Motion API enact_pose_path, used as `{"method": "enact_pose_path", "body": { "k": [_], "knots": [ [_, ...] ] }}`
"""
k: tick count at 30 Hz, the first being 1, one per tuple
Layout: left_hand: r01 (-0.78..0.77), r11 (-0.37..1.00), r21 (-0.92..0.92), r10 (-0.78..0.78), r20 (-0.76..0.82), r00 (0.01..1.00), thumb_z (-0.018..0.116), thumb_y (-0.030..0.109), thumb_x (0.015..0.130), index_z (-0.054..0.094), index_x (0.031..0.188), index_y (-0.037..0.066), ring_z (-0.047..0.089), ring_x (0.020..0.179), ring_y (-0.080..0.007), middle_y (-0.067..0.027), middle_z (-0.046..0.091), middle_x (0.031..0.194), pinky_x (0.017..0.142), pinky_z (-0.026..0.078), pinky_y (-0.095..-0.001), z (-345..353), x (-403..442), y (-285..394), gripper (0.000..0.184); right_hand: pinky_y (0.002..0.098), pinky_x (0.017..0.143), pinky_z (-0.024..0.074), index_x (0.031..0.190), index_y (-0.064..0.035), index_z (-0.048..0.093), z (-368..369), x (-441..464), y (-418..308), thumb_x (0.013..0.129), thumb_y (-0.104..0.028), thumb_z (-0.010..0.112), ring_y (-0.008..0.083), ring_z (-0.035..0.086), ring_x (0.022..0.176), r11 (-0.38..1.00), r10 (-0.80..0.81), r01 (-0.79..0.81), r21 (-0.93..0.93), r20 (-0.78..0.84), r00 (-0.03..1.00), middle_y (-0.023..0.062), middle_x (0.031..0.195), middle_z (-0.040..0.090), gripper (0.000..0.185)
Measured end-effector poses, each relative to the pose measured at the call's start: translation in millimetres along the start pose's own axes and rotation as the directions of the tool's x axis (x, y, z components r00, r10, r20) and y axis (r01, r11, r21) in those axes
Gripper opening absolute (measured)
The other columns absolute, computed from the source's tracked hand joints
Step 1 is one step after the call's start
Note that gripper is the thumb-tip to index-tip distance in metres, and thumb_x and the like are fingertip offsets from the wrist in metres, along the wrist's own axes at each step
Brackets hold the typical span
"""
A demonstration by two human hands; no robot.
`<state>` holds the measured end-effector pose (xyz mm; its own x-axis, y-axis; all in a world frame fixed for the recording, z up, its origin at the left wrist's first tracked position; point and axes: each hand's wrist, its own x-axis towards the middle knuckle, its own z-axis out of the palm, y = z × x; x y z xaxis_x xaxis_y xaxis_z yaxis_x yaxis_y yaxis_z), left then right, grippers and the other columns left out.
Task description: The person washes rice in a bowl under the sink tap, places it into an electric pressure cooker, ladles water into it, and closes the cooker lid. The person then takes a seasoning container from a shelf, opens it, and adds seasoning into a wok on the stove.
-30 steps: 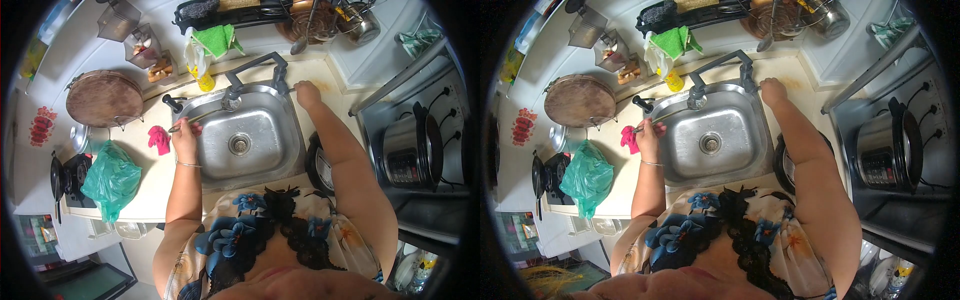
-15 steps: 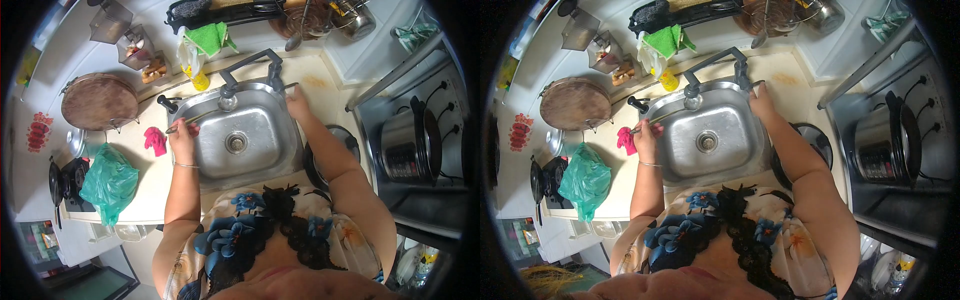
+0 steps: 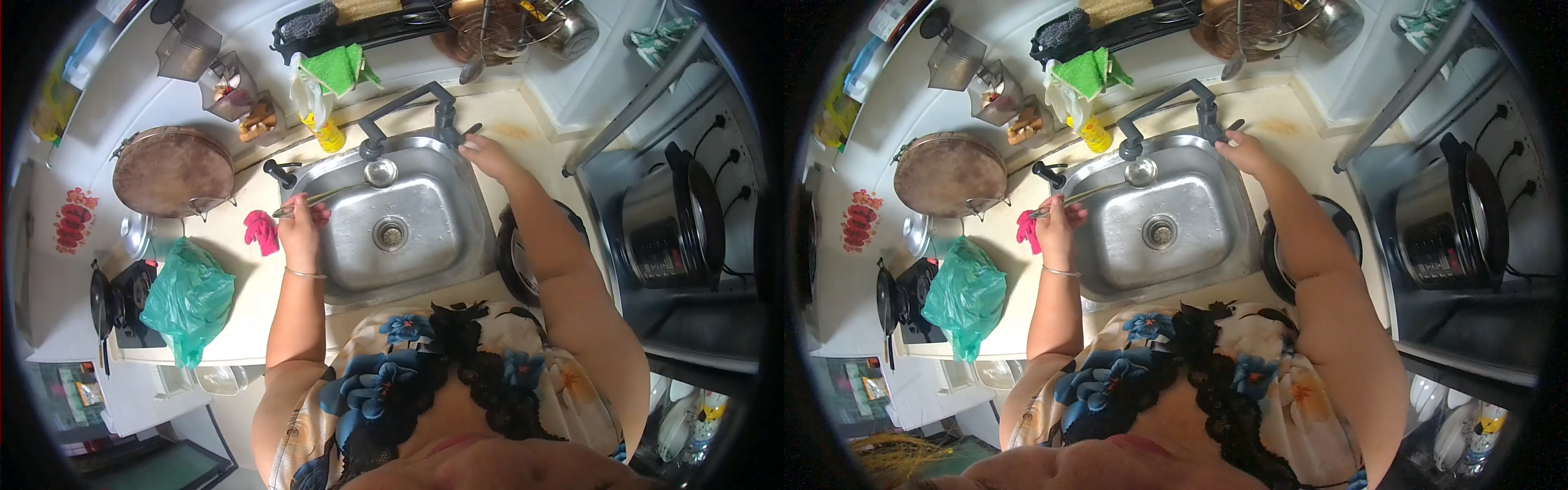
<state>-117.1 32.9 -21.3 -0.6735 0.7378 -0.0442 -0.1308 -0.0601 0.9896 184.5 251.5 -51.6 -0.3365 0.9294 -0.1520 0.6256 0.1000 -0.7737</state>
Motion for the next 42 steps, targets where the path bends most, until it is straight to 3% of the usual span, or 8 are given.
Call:
{"method": "enact_pose_path", "body": {
  "k": [4, 7, 9, 12, 16, 26, 32, 42],
  "knots": [
    [-0.018, 0.999, 0.047, 0.014, 0.072, 0.997, 0.043, 0.022, 0.092, 0.046, 0.101, 0.0, 0.058, 0.056, -0.0176, -0.0128, 0.058, 0.073, 0.051, 0.049, -0.0272, 7.6, -8.0, 19.7, 0.024, 0.0328, 0.092, 0.0387, 0.117, 0.0002, 0.051, -25.9, -60.1, 27.8, 0.082, -0.035, 0.057, 0.0258, 0.05, 0.11, 0.975, -0.22, 0.219, 0.039, 0.018, 0.975, 0.0178, 0.117, 0.054, 0.049],
    [-0.042, 0.998, 0.043, 0.035, 0.159, 0.987, 0.045, 0.026, 0.092, 0.047, 0.101, 0.001, 0.058, 0.055, -0.0176, -0.0122, 0.059, 0.072, 0.051, 0.048, -0.0275, 18.4, -13.0, 37.7, 0.027, 0.0308, 0.089, 0.0412, 0.113, 0.0008, 0.054, -51.8, -120.3, 48.2, 0.083, -0.03, 0.057, 0.0215, 0.054, 0.102, 0.969, -0.215, 0.208, 0.13, 0.043, 0.976, 0.0144, 0.109, 0.058, 0.043],
    [-0.06, 0.996, 0.06, 0.048, 0.193, 0.98, 0.046, 0.027, 0.091, 0.048, 0.101, 0.001, 0.058, 0.056, -0.0177, -0.012, 0.059, 0.072, 0.051, 0.048, -0.0274, 29.1, -15.0, 49.5, 0.028, 0.027, 0.08, 0.0431, 0.112, -0.0006, 0.054, -68.5, -162.8, 54.3, 0.084, -0.022, 0.056, 0.0133, 0.054, 0.091, 0.955, -0.06, 0.02, 0.297, 0.125, 0.99, 0.0059, 0.099, 0.059, 0.035],
    [-0.077, 0.996, 0.051, 0.06, 0.273, 0.96, 0.047, 0.029, 0.091, 0.05, 0.1, 0.001, 0.059, 0.057, -0.0175, -0.011, 0.06, 0.072, 0.052, 0.049, -0.0269, 51.8, -20.3, 69.8, 0.029, 0.025, 0.079, 0.0427, 0.109, -0.0005, 0.055, -83.7, -215.3, 72.1, 0.084, -0.02, 0.056, 0.0115, 0.054, 0.091, 0.909, 0.068, -0.084, 0.408, 0.053, 0.996, 0.005, 0.098, 0.059, 0.031],
    [-0.118, 0.993, 0.005, 0.107, 0.388, 0.915, 0.047, 0.027, 0.091, 0.05, 0.098, 0.0, 0.058, 0.057, -0.0167, -0.0111, 0.059, 0.071, 0.053, 0.05, -0.0267, 93.5, -27.1, 98.8, 0.028, 0.0232, 0.08, 0.0418, 0.108, -0.0006, 0.055, -87.3, -265.9, 94.4, 0.085, -0.019, 0.057, 0.0104, 0.053, 0.09, 0.763, 0.093, -0.078, 0.642, 0.01, 0.996, 0.0043, 0.097, 0.058, 0.03],
    [-0.15, 0.988, -0.044, 0.144, 0.627, 0.765, 0.047, 0.027, 0.09, 0.052, 0.097, 0.004, 0.058, 0.055, -0.0142, -0.0084, 0.061, 0.07, 0.053, 0.05, -0.0264, 226.1, -64.8, 167.4, 0.025, 0.0247, 0.08, 0.044, 0.113, -0.0011, 0.053, -93.1, -342.1, 136.3, 0.083, -0.019, 0.062, 0.0106, 0.054, 0.09, 0.754, 0.138, -0.086, 0.652, -0.028, 0.99, 0.0048, 0.1, 0.059, 0.036],
    [-0.167, 0.983, -0.076, 0.16, 0.803, 0.575, 0.043, 0.025, 0.091, 0.051, 0.095, 0.004, 0.059, 0.055, -0.0147, -0.0086, 0.06, 0.071, 0.052, 0.05, -0.0265, 315.7, -93.0, 208.1, 0.023, 0.0258, 0.082, 0.0444, 0.114, -0.0019, 0.052, -95.8, -372.9, 163.7, 0.082, -0.021, 0.063, 0.0131, 0.054, 0.094, 0.724, 0.121, -0.036, 0.688, -0.075, 0.99, 0.0076, 0.103, 0.058, 0.039],
    [-0.139, 0.99, -0.025, 0.092, 0.859, 0.503, 0.043, 0.019, 0.088, 0.05, 0.095, 0.002, 0.06, 0.059, -0.0177, -0.0126, 0.06, 0.074, 0.053, 0.052, -0.0285, 457.2, -184.0, 226.4, 0.02, 0.0269, 0.082, 0.0449, 0.114, -0.0039, 0.053, -110.3, -409.6, 191.6, 0.082, -0.02, 0.063, 0.0139, 0.055, 0.093, 0.724, 0.15, -0.024, 0.689, -0.123, 0.981, 0.0069, 0.101, 0.059, 0.037]
  ]
}}
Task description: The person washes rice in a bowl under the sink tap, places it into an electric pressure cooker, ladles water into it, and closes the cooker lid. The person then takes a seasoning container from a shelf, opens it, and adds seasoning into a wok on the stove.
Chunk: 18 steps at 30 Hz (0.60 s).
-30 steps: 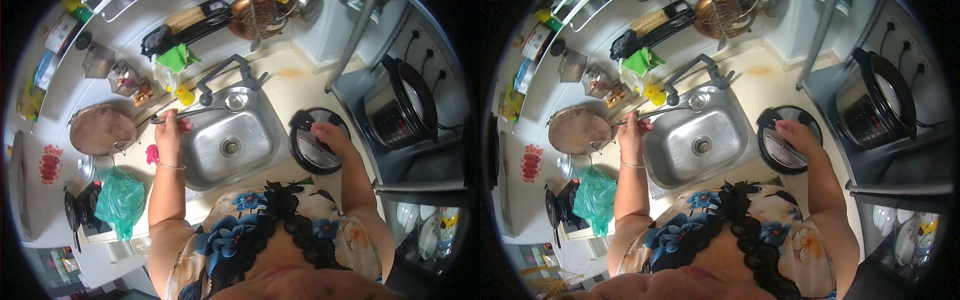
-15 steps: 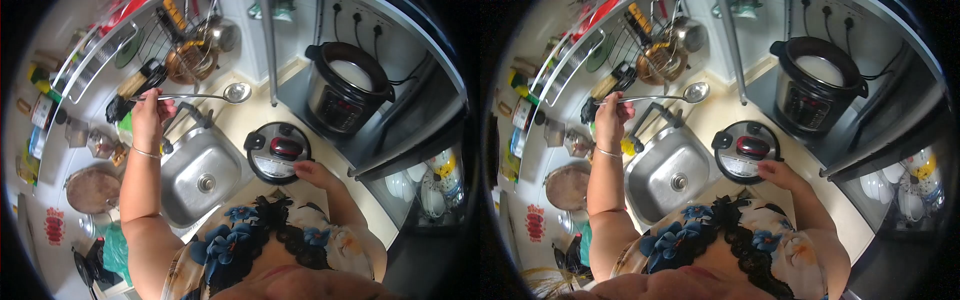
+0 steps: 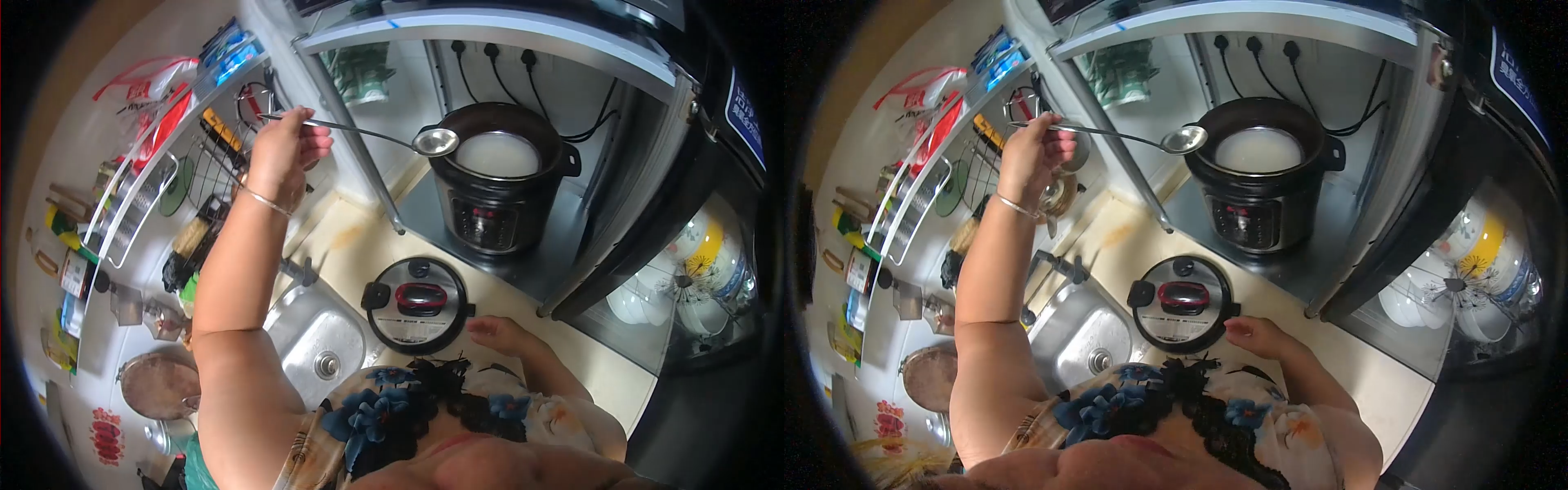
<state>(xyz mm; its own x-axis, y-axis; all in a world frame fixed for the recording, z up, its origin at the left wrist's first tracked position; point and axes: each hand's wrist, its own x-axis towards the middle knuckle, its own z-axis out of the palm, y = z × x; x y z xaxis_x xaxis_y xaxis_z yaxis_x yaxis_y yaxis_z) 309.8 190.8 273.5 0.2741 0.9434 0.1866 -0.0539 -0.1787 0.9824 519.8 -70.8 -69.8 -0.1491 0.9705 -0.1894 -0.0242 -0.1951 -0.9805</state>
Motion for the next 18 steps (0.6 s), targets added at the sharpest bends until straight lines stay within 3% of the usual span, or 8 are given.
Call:
{"method": "enact_pose_path", "body": {
  "k": [4, 8, 12, 15, 18],
  "knots": [
    [0.008, 1.0, 0.003, -0.008, 0.077, 0.997, 0.042, 0.019, 0.089, 0.047, 0.097, -0.001, 0.06, 0.058, -0.0199, -0.0134, 0.059, 0.074, 0.053, 0.052, -0.0296, 48.1, 23.0, -20.0, 0.022, 0.0263, 0.083, 0.0446, 0.113, -0.0041, 0.054, -13.4, -6.0, -3.3, 0.082, -0.021, 0.063, 0.0131, 0.055, 0.094, 1.0, -0.004, 0.004, 0.015, -0.017, 1.0, 0.0064, 0.102, 0.059, 0.036],
    [-0.09, 0.995, -0.031, 0.094, 0.153, 0.984, 0.041, 0.021, 0.093, 0.045, 0.101, -0.001, 0.06, 0.059, -0.0187, -0.0127, 0.058, 0.075, 0.053, 0.051, -0.0283, 83.6, 22.2, -46.8, 0.024, 0.0264, 0.084, 0.0442, 0.113, -0.0042, 0.054, -22.5, -5.8, -3.6, 0.082, -0.022, 0.063, 0.0128, 0.055, 0.094, 1.0, 0.022, -0.022, 0.0, -0.025, 0.999, 0.006, 0.102, 0.059, 0.037],
    [-0.17, 0.981, -0.097, 0.187, 0.217, 0.958, 0.043, 0.025, 0.093, 0.047, 0.108, 0.004, 0.061, 0.07, -0.0205, -0.0133, 0.059, 0.084, 0.062, 0.051, -0.03, 94.3, 19.7, -75.1, 0.026, 0.0266, 0.085, 0.0439, 0.113, -0.0026, 0.053, -24.7, -0.1, 3.8, 0.085, -0.018, 0.059, 0.0124, 0.054, 0.096, 0.999, 0.021, -0.022, -0.026, -0.013, 1.0, 0.006, 0.105, 0.058, 0.033],
    [-0.405, 0.91, -0.083, 0.411, 0.293, 0.863, 0.044, 0.02, 0.093, 0.046, 0.111, 0.003, 0.061, 0.081, -0.0208, -0.0132, 0.06, 0.092, 0.068, 0.05, -0.0298, 95.1, 11.9, -82.9, 0.025, 0.0271, 0.084, 0.0442, 0.113, -0.0036, 0.053, -25.7, 6.9, 4.5, 0.083, -0.023, 0.062, 0.0137, 0.055, 0.095, 1.0, 0.024, -0.024, -0.015, 0.005, 1.0, 0.0071, 0.103, 0.059, 0.038],
    [-0.627, 0.779, 0.014, 0.57, 0.402, 0.716, 0.046, 0.009, 0.091, 0.054, 0.105, 0.002, 0.06, 0.087, -0.0185, -0.0094, 0.06, 0.096, 0.075, 0.048, -0.0288, 95.0, -2.7, -89.7, 0.018, 0.0278, 0.084, 0.044, 0.113, -0.0039, 0.053, -20.7, 15.8, 0.1, 0.082, -0.024, 0.063, 0.0146, 0.055, 0.096, 0.99, -0.037, 0.039, -0.138, 0.017, 0.999, 0.0084, 0.104, 0.059, 0.038]
  ]
}}
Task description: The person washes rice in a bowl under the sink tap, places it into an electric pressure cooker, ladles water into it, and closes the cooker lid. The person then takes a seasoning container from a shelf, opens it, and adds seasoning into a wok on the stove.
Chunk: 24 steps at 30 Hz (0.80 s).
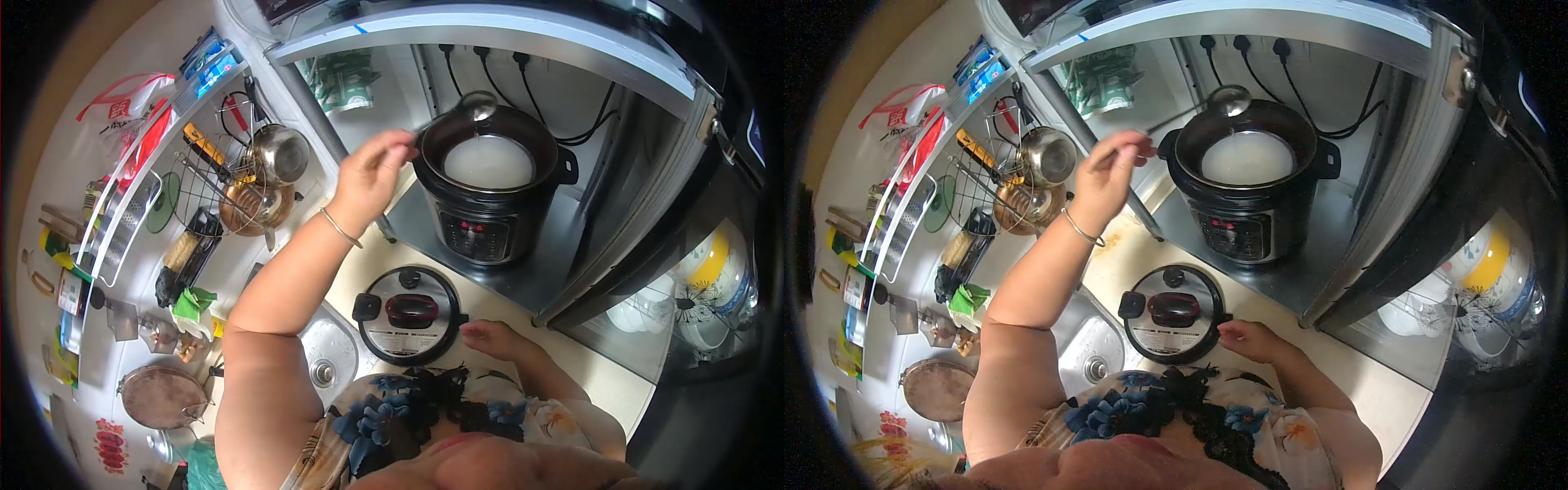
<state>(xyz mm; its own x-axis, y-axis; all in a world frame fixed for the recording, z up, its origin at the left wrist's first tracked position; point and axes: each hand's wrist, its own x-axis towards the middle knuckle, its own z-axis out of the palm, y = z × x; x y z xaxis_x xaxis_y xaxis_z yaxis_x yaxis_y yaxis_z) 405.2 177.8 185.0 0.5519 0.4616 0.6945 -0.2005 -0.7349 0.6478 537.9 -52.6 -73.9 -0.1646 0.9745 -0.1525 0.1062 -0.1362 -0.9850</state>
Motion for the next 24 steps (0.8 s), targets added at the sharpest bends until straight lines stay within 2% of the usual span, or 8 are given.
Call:
{"method": "enact_pose_path", "body": {
  "k": [1, 5, 11, 14, 16, 19, 22, 24],
  "knots": [
    [-0.145, 0.961, 0.236, 0.127, 0.09, 0.988, 0.051, 0.0, 0.085, 0.057, 0.101, 0.002, 0.061, 0.086, -0.019, -0.0096, 0.061, 0.094, 0.074, 0.048, -0.0283, -2.9, -1.8, -2.7, 0.017, 0.028, 0.084, 0.0439, 0.113, -0.0045, 0.053, 2.8, 4.7, -4.7, 0.082, -0.025, 0.063, 0.015, 0.055, 0.096, 1.0, -0.003, 0.003, -0.006, 0.01, 1.0, 0.0086, 0.104, 0.059, 0.039],
    [-0.482, 0.782, 0.394, 0.364, 0.338, 0.868, 0.058, -0.006, 0.075, 0.058, 0.099, 0.005, 0.06, 0.082, -0.0236, -0.0131, 0.061, 0.089, 0.068, 0.048, -0.0276, -6.9, -8.9, 13.2, 0.026, 0.0262, 0.08, 0.0457, 0.112, -0.0038, 0.054, 19.6, 19.1, -13.5, 0.083, -0.018, 0.061, 0.0121, 0.056, 0.091, 0.995, -0.08, 0.082, -0.054, 0.033, 0.996, 0.0061, 0.099, 0.059, 0.033],
    [-0.458, 0.792, 0.405, 0.512, -0.031, 0.858, 0.058, -0.001, 0.08, 0.06, 0.099, 0.002, 0.06, 0.081, -0.0206, -0.014, 0.058, 0.096, 0.066, 0.049, -0.0273, -59.1, -32.9, 62.8, 0.019, 0.0288, 0.08, 0.0457, 0.11, -0.0036, 0.056, 37.4, 17.2, -23.5, 0.08, -0.024, 0.064, 0.0156, 0.057, 0.09, 0.993, -0.035, 0.036, -0.113, 0.01, 0.999, 0.0074, 0.098, 0.061, 0.037],
    [-0.345, 0.938, 0.023, 0.332, -0.333, 0.882, 0.05, 0.006, 0.088, 0.054, 0.101, -0.002, 0.062, 0.08, -0.0204, -0.0159, 0.057, 0.102, 0.068, 0.051, -0.029, -97.6, -66.7, 88.5, 0.016, 0.0286, 0.08, 0.0459, 0.109, -0.0023, 0.055, 47.2, 12.6, -19.2, 0.079, -0.023, 0.064, 0.0157, 0.058, 0.089, 0.999, 0.033, -0.033, -0.011, -0.035, 0.999, 0.0074, 0.098, 0.061, 0.037],
    [-0.175, 0.984, -0.015, 0.15, -0.444, 0.883, 0.045, 0.013, 0.092, 0.052, 0.102, -0.003, 0.062, 0.078, -0.019, -0.0153, 0.059, 0.099, 0.066, 0.052, -0.027, -127.2, -86.0, 107.4, 0.02, 0.0284, 0.079, 0.0461, 0.109, -0.0023, 0.056, 50.5, 13.3, -7.2, 0.079, -0.023, 0.064, 0.0156, 0.058, 0.088, 0.999, 0.035, -0.037, -0.04, -0.029, 0.999, 0.0074, 0.098, 0.061, 0.037],
    [0.119, 0.979, -0.163, -0.182, -0.458, 0.87, 0.043, 0.02, 0.093, 0.05, 0.105, 0.0, 0.061, 0.072, -0.0146, -0.012, 0.06, 0.094, 0.062, 0.051, -0.0248, -181.2, -109.0, 100.4, 0.024, 0.028, 0.081, 0.0457, 0.11, -0.0018, 0.054, 57.8, 18.6, -10.3, 0.081, -0.018, 0.062, 0.015, 0.057, 0.091, 0.995, 0.049, -0.052, -0.09, -0.036, 0.998, 0.0076, 0.102, 0.06, 0.035],
    [0.369, 0.904, -0.218, -0.427, -0.518, 0.741, 0.044, 0.025, 0.093, 0.05, 0.101, 0.004, 0.06, 0.07, -0.0148, -0.0112, 0.059, 0.094, 0.061, 0.05, -0.0251, -230.6, -124.7, 63.1, 0.023, 0.0276, 0.08, 0.0457, 0.111, -0.0018, 0.054, 69.8, 25.5, -22.0, 0.081, -0.018, 0.062, 0.0145, 0.057, 0.092, 0.987, 0.047, -0.05, -0.152, -0.025, 0.999, 0.0079, 0.102, 0.06, 0.035],
    [0.408, 0.885, -0.223, -0.462, -0.53, 0.711, 0.045, 0.024, 0.092, 0.05, 0.099, 0.003, 0.06, 0.068, -0.0143, -0.0104, 0.06, 0.09, 0.061, 0.05, -0.025, -260.2, -131.9, 34.1, 0.023, 0.0275, 0.077, 0.0463, 0.11, -0.0025, 0.055, 76.7, 30.2, -31.6, 0.08, -0.022, 0.064, 0.0144, 0.057, 0.088, 0.98, 0.022, -0.027, -0.196, -0.029, 0.999, 0.0079, 0.099, 0.061, 0.037]
  ]
}}
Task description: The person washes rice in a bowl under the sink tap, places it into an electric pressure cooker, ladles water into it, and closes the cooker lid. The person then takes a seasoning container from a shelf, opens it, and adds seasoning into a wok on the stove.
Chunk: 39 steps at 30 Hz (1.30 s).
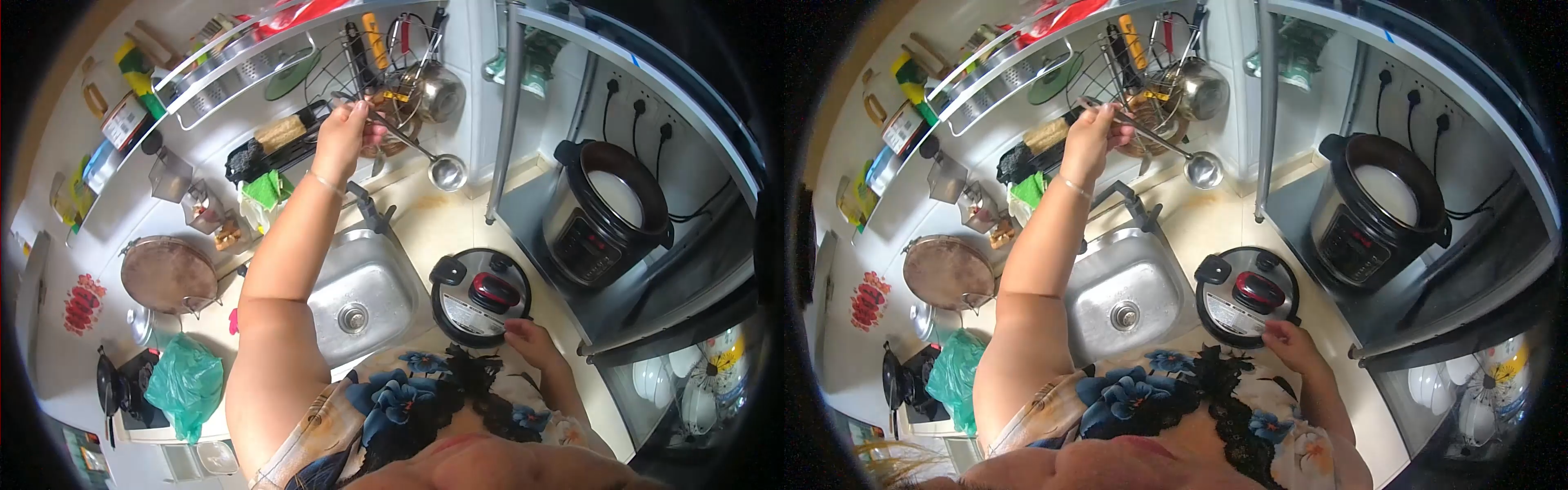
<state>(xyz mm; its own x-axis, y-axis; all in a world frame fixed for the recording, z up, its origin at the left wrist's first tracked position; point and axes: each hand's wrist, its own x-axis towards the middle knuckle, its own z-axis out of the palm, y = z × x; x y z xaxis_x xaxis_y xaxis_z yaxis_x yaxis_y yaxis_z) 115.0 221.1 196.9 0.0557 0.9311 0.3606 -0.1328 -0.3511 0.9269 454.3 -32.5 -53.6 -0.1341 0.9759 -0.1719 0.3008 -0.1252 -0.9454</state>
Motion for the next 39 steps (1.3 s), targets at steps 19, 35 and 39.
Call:
{"method": "enact_pose_path", "body": {
  "k": [19, 35, 39],
  "knots": [
    [-0.017, 0.973, 0.231, 0.109, -0.392, 0.913, 0.063, 0.012, 0.08, 0.05, 0.083, 0.004, 0.051, 0.05, -0.0123, -0.0036, 0.054, 0.064, 0.044, 0.042, -0.025, -19.8, 179.8, 21.9, 0.016, 0.0316, 0.082, 0.0454, 0.112, -0.0039, 0.055, -13.2, 10.4, 10.6, 0.079, -0.028, 0.064, 0.0211, 0.059, 0.093, 0.992, 0.057, -0.06, -0.112, -0.029, 0.998, 0.0119, 0.104, 0.061, 0.042],
    [0.116, 0.89, 0.441, 0.083, -0.407, 0.909, 0.058, 0.024, 0.077, 0.055, 0.077, -0.001, 0.056, 0.046, -0.0194, -0.0106, 0.058, 0.057, 0.043, 0.045, -0.0291, -47.5, 189.6, -16.6, 0.025, 0.03, 0.075, 0.0471, 0.106, -0.0041, 0.058, -8.5, 36.4, -9.9, 0.076, -0.023, 0.066, 0.0205, 0.06, 0.084, 0.993, 0.0, -0.013, -0.115, -0.111, 0.994, 0.0135, 0.095, 0.061, 0.036],
    [-0.049, -0.216, 0.975, 0.159, 0.085, 0.984, 0.05, 0.029, 0.079, 0.063, 0.087, 0.018, 0.062, 0.071, -0.0244, -0.0055, 0.065, 0.075, 0.067, 0.046, -0.0388, -64.0, 185.7, -11.7, 0.019, 0.0357, 0.083, 0.0444, 0.102, -0.0048, 0.058, -8.5, 54.5, -31.4, 0.074, -0.024, 0.066, 0.0303, 0.055, 0.098, 0.901, -0.268, 0.178, -0.395, -0.185, 0.945, 0.0148, 0.105, 0.057, 0.034]
  ]
}}
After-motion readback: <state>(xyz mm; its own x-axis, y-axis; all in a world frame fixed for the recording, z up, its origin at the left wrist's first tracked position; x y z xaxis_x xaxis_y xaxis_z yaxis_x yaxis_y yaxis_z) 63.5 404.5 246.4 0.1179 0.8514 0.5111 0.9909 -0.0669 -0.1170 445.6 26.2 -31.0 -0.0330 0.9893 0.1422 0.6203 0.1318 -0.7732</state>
